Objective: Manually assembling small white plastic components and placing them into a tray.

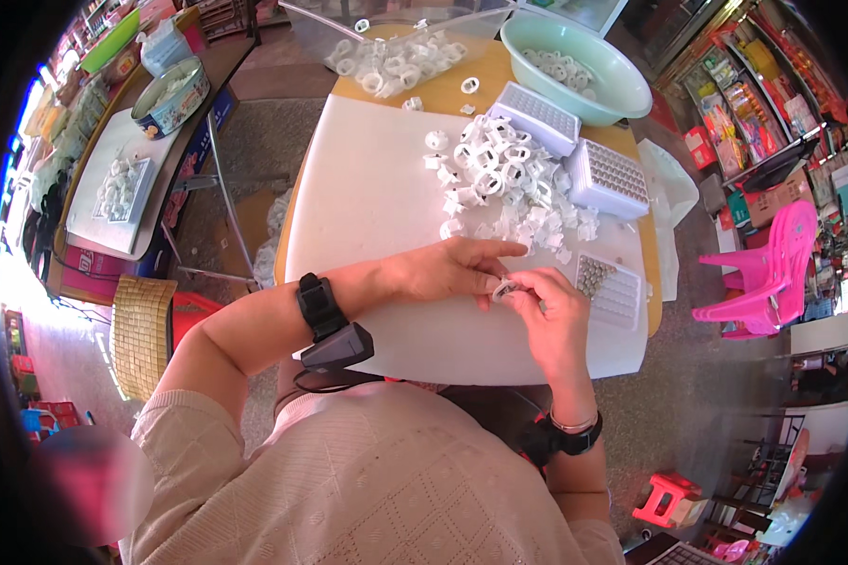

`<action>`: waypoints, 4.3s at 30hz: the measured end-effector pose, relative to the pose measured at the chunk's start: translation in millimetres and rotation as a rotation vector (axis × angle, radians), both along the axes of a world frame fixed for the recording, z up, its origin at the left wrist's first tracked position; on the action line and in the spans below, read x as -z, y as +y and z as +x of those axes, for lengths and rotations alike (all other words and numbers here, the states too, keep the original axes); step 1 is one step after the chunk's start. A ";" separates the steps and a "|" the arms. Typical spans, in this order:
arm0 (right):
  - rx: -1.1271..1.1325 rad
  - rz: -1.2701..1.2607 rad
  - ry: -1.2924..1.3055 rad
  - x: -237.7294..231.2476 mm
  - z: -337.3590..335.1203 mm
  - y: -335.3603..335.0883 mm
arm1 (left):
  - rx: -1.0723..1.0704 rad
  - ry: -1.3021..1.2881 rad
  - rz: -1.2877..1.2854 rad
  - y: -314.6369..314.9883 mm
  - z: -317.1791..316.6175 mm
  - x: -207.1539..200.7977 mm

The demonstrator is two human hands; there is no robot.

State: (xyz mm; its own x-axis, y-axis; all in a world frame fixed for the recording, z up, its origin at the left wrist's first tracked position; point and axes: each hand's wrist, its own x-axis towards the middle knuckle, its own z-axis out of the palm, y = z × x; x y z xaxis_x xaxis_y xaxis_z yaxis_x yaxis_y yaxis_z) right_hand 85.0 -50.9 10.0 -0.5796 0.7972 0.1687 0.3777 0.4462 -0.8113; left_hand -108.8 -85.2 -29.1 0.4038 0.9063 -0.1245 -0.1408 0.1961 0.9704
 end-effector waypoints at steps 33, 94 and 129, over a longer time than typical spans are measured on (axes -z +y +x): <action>0.049 0.378 0.118 11.5 -10.7 -2.6 | -0.115 -0.356 -0.258 -2.2 0.2 -7.8; 0.175 0.512 -0.353 26.2 1.1 30.6 | -0.280 -0.370 -0.191 3.4 -5.0 -4.8; 0.123 0.317 0.006 28.5 16.0 -2.4 | -0.240 -0.333 -0.176 3.3 -5.6 -6.1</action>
State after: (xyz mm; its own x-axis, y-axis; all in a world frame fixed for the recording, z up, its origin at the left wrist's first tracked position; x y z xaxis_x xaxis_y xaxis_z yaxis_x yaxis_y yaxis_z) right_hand 101.0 -53.3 -18.5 -0.4806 0.7685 0.4223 0.4401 0.6279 -0.6419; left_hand -114.4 -81.9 -23.1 0.2284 0.9560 -0.1841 -0.5020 0.2776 0.8191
